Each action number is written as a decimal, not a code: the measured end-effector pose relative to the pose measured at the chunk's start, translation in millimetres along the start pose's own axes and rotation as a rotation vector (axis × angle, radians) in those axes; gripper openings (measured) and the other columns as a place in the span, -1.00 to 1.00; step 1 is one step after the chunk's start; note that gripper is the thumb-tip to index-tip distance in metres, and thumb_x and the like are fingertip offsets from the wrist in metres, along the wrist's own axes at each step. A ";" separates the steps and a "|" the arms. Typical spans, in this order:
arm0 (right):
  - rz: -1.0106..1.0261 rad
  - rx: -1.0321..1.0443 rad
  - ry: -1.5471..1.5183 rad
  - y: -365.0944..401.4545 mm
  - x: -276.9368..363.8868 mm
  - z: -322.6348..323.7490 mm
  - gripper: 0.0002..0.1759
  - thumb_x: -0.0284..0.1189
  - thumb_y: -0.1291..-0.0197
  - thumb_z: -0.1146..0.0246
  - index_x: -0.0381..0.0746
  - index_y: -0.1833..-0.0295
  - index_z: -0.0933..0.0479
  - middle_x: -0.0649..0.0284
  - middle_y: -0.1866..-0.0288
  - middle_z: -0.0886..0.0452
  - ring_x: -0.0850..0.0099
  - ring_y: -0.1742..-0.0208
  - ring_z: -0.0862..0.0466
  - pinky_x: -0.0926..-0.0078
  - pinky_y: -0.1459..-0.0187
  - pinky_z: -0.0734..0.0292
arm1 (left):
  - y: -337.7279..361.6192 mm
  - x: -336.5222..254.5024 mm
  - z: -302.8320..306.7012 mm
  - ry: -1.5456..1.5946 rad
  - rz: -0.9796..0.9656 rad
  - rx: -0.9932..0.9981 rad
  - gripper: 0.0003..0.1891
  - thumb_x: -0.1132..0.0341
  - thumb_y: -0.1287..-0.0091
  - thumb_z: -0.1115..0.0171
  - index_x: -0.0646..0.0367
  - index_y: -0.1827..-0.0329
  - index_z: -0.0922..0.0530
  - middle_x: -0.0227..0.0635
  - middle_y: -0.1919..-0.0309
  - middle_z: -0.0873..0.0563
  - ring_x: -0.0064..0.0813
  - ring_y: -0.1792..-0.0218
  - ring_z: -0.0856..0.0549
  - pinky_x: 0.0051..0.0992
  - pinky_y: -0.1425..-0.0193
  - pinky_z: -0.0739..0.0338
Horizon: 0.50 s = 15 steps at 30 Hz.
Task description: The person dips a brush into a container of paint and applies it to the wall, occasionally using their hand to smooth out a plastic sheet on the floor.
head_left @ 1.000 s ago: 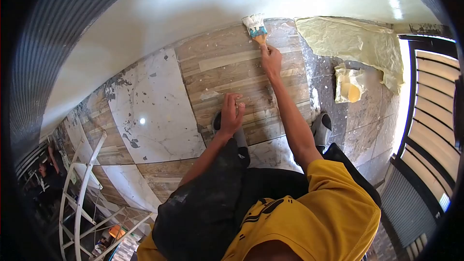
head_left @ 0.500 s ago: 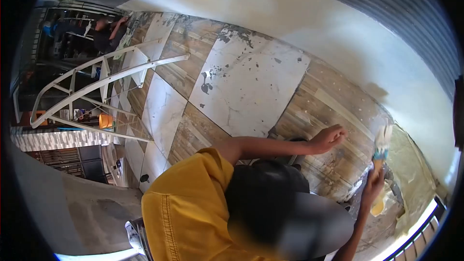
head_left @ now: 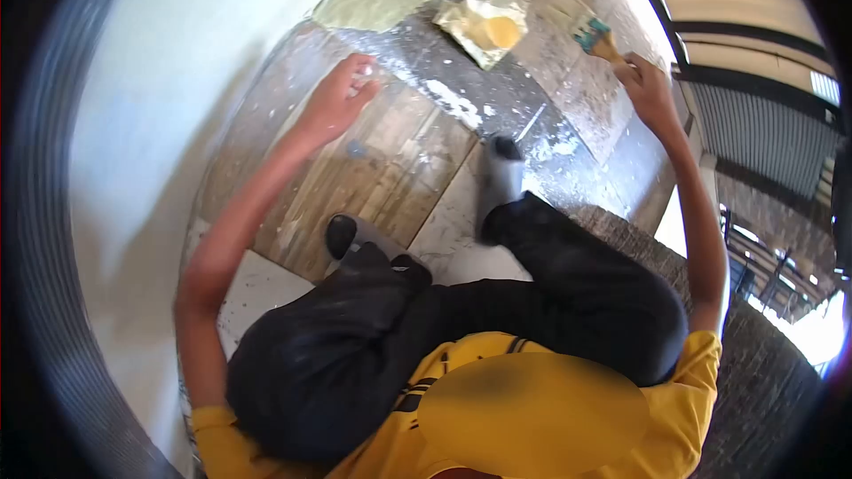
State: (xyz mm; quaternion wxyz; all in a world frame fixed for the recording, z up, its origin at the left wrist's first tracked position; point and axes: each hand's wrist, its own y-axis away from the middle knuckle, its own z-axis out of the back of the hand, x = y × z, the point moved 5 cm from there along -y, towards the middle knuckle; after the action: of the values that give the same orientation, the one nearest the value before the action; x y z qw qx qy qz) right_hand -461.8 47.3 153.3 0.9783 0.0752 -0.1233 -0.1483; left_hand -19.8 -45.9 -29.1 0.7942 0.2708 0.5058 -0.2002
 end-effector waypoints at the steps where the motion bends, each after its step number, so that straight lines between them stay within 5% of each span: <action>1: -0.023 -0.003 0.005 -5.3 -2.6 -5.2 -0.63 -0.27 -0.35 -0.29 -0.36 -0.07 -0.65 -0.15 0.24 -0.73 0.12 0.10 -0.80 0.15 0.03 -0.60 | -6.8 0.9 1.4 0.004 -0.010 0.021 -0.50 0.13 -0.49 -0.26 0.22 -0.36 -0.43 -0.04 -0.16 -0.65 -0.22 -0.04 -0.72 -0.25 -0.17 -0.59; 3: -0.155 0.117 0.019 -23.2 -20.1 -27.1 -0.67 -0.28 -0.34 -0.26 -0.33 -0.01 -0.66 -0.09 0.37 -0.71 0.11 0.27 -0.78 0.07 0.15 -0.58 | -28.0 2.0 -4.4 -0.105 0.051 0.192 -0.49 0.14 -0.48 -0.25 0.23 -0.37 -0.41 0.02 -0.13 -0.65 -0.17 -0.05 -0.73 -0.24 -0.17 -0.58; 8: -0.030 0.059 -0.034 -45.4 -32.1 -76.8 -0.72 -0.31 -0.33 -0.21 -0.33 0.12 -0.65 -0.10 0.41 -0.69 -0.01 0.38 -0.72 -0.02 0.23 -0.54 | -76.4 34.3 -63.1 0.028 0.281 0.262 -0.44 0.16 -0.46 -0.25 0.20 -0.44 -0.35 -0.06 -0.14 -0.67 -0.20 -0.13 -0.69 -0.22 -0.21 -0.57; 11: -0.026 0.108 0.033 -53.8 -28.5 -88.3 -0.76 -0.33 -0.31 -0.20 -0.29 0.17 -0.65 -0.08 0.43 -0.67 -0.07 0.38 -0.69 -0.04 0.24 -0.54 | -114.8 58.3 -126.2 0.399 0.502 0.103 -0.38 0.20 -0.46 -0.27 0.21 -0.49 -0.27 -0.17 -0.17 -0.64 -0.33 -0.17 -0.67 -0.35 -0.28 -0.57; 13: 0.018 0.141 0.098 -64.1 -25.2 -88.9 -0.77 -0.34 -0.32 -0.20 -0.27 0.14 -0.65 -0.04 0.48 -0.65 -0.02 0.42 -0.69 -0.03 0.28 -0.54 | -154.4 79.5 -162.9 0.869 0.570 -0.215 -0.31 0.20 -0.43 -0.32 0.25 -0.52 -0.22 -0.16 -0.22 -0.61 -0.34 -0.25 -0.63 -0.31 -0.32 -0.58; 15: 0.020 0.134 0.065 -76.6 -23.3 -82.3 -0.78 -0.34 -0.32 -0.20 -0.26 0.13 -0.65 -0.03 0.49 -0.65 0.00 0.43 -0.69 -0.02 0.29 -0.54 | -181.1 67.5 -190.0 0.903 0.565 -0.388 -0.24 0.19 -0.41 -0.33 0.32 -0.53 -0.14 -0.03 -0.28 -0.55 -0.32 -0.20 -0.59 -0.35 -0.29 -0.54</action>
State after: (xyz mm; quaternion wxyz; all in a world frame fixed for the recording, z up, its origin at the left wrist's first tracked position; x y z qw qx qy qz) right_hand -482.4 -8.7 55.3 0.9760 0.1443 -0.1017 -0.1273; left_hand -231.5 -68.7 -196.9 0.5570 0.3035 0.7307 0.2523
